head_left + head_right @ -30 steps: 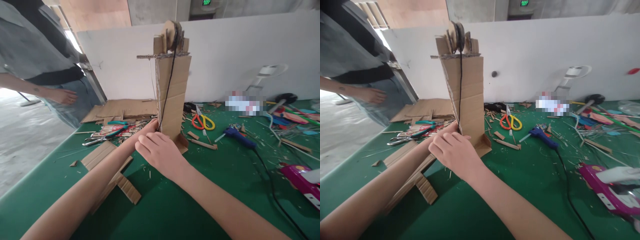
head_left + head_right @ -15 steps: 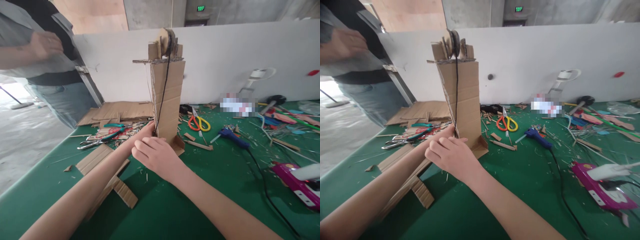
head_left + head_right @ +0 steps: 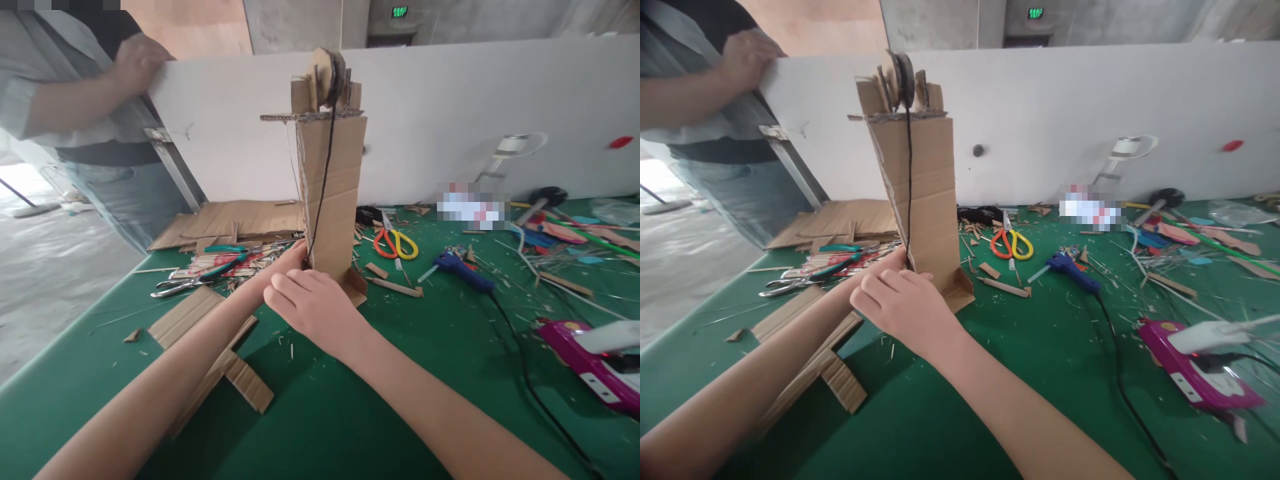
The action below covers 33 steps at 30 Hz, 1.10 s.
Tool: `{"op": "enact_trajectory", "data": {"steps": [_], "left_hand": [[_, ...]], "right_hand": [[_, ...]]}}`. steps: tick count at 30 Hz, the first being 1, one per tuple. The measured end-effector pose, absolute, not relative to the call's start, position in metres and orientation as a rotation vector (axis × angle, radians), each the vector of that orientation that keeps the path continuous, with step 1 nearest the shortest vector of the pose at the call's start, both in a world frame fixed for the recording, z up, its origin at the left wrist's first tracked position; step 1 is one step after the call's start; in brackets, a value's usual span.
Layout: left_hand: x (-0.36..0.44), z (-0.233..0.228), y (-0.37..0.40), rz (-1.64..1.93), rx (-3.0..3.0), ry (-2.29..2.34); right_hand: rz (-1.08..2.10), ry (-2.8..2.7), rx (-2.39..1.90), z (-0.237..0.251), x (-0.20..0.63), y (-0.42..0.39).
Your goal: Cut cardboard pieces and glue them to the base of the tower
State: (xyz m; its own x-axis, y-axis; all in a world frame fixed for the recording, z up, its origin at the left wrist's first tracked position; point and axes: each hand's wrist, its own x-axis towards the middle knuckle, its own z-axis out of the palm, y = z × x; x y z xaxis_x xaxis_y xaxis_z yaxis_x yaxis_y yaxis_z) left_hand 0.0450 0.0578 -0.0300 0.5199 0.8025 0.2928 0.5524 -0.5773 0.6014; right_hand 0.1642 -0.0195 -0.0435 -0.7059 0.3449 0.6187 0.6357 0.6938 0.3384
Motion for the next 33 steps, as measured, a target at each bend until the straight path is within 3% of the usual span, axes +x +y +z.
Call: {"op": "enact_trajectory", "data": {"steps": [7, 18, 33], "left_hand": [[0.043, -0.026, 0.047, 0.720, 2.334, 1.096], [0.041, -0.038, 0.052, 0.669, 2.202, 1.112], [0.041, -0.043, 0.055, 0.711, 2.211, 1.090]], "right_hand": [[-0.688, -2.357, -0.655, -0.034, 0.186, -0.016], [0.343, -1.934, -1.547, -0.065, 0.281, 0.006], [0.164, -2.128, -1.641, -0.071, 0.273, 0.006]]}}
